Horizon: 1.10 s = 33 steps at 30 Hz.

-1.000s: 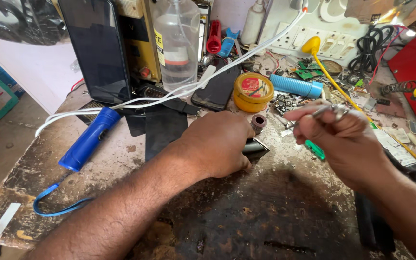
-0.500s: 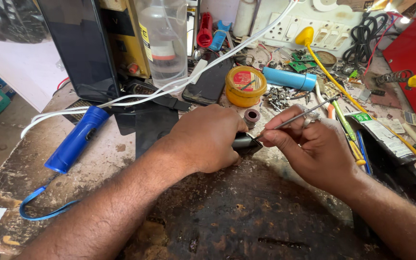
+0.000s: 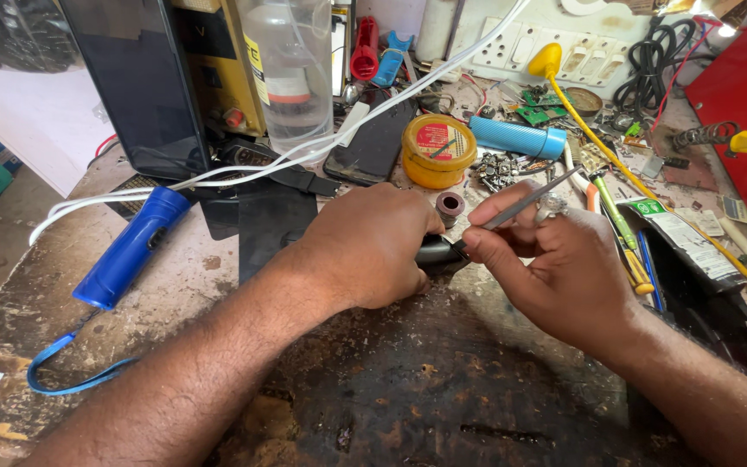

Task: The person disassembles a black electric hair trimmer on a cluttered workbench, prying off the blade head and unscrewing components with a screwdriver. They file a metal part, reattach the blade, test the trimmer, then handle a white charging cable and a small light that glows blue.

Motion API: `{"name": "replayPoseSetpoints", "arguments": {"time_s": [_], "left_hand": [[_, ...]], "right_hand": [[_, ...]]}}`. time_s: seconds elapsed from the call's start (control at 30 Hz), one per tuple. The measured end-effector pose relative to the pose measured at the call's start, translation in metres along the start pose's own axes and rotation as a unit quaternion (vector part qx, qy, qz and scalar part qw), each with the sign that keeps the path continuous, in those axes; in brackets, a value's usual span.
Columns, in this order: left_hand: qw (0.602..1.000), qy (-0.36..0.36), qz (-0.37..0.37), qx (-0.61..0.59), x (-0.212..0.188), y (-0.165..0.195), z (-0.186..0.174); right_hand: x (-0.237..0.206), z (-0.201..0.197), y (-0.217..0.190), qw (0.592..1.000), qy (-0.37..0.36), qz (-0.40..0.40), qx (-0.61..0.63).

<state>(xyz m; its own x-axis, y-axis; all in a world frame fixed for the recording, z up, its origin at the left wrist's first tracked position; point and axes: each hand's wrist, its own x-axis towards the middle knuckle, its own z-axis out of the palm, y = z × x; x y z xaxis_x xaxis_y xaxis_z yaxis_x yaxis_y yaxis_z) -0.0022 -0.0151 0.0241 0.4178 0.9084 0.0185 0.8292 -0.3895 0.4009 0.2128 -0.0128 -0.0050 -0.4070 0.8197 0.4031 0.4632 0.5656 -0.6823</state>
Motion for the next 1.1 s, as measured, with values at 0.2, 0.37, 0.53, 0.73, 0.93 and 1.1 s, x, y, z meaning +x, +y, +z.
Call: {"name": "replayPoseSetpoints", "arguments": {"time_s": [0.2, 0.37, 0.53, 0.73, 0.93, 1.1], "left_hand": [[1.0, -0.018, -0.006, 0.009, 0.0, 0.001, 0.0], [0.999, 0.022, 0.03, 0.009, 0.002, -0.001, 0.003], [0.998, 0.04, 0.044, 0.012, 0.004, -0.004, 0.007], [0.997, 0.054, 0.058, 0.023, 0.005, -0.005, 0.01], [0.998, 0.047, 0.049, 0.004, 0.008, -0.009, 0.011], [0.996, 0.06, 0.058, -0.022, 0.011, -0.013, 0.01]], "right_hand": [[0.005, -0.004, -0.005, 1.0, -0.019, 0.003, 0.001], [0.006, -0.005, -0.01, 0.998, -0.029, 0.008, -0.05], [0.012, -0.002, -0.008, 0.998, -0.037, 0.055, -0.022], [0.011, 0.001, -0.006, 0.993, -0.051, 0.061, -0.092], [0.009, 0.0, 0.002, 0.996, -0.024, 0.065, 0.054], [0.004, -0.017, 0.012, 0.995, 0.043, 0.044, 0.082]]}}
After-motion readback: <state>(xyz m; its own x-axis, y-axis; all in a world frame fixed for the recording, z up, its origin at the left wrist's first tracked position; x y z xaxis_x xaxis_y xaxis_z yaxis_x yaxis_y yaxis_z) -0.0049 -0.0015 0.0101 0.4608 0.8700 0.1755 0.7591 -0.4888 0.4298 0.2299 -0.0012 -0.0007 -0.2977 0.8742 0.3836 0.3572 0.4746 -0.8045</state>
